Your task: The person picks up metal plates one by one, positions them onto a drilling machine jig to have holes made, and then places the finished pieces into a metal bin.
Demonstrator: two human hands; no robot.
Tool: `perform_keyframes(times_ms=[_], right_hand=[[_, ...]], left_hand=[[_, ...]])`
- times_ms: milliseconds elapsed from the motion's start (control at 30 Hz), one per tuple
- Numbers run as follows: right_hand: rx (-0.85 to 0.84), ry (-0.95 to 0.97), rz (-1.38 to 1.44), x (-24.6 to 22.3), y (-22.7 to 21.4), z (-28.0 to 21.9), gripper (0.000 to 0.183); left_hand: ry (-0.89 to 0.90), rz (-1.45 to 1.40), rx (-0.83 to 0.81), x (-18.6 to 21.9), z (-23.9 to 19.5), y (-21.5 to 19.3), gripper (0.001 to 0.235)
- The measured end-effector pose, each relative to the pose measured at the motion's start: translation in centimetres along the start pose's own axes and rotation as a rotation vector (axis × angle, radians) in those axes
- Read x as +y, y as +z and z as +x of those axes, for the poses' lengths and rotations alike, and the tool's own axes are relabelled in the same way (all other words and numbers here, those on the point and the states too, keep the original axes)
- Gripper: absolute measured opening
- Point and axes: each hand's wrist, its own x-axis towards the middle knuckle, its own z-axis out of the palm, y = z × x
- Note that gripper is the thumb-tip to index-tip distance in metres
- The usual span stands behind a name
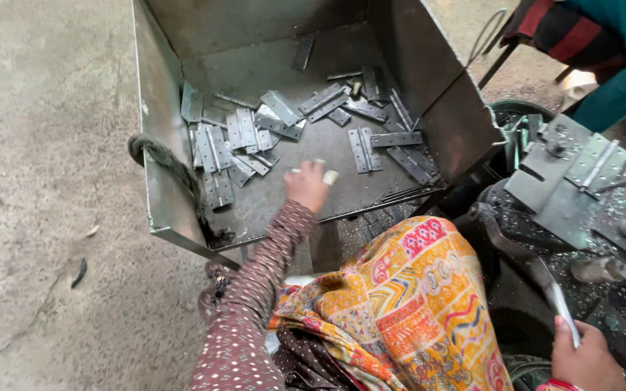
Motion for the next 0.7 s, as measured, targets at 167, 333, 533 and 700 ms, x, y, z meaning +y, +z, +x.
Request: perform_keyframes(times_ms=[167, 333, 533, 700], right_hand=[[-0.032, -0.017, 0.162, 1.1, 0.6, 1.3, 0.049], [-0.140, 0.098, 0.230, 1.8, -0.1, 1.1, 0.050], [-0.286, 0.189, 0.269, 1.8, -1.1, 1.5, 0.059], [-0.399, 0.234, 0.253, 2.4, -2.3, 2.9, 0.064]], left_hand=[[-0.448, 0.163, -0.250, -13.4, 4.5, 0.7, 0.044], [-0.561, -0.009, -0.347, -17.3, 11.2, 0.8, 0.076], [-0.632, -0.110, -0.551, -14.4, 16.6, 0.4, 0.090], [-0.626, 0.033, -0.708, -14.0, 18.3, 0.2, 0.093]])
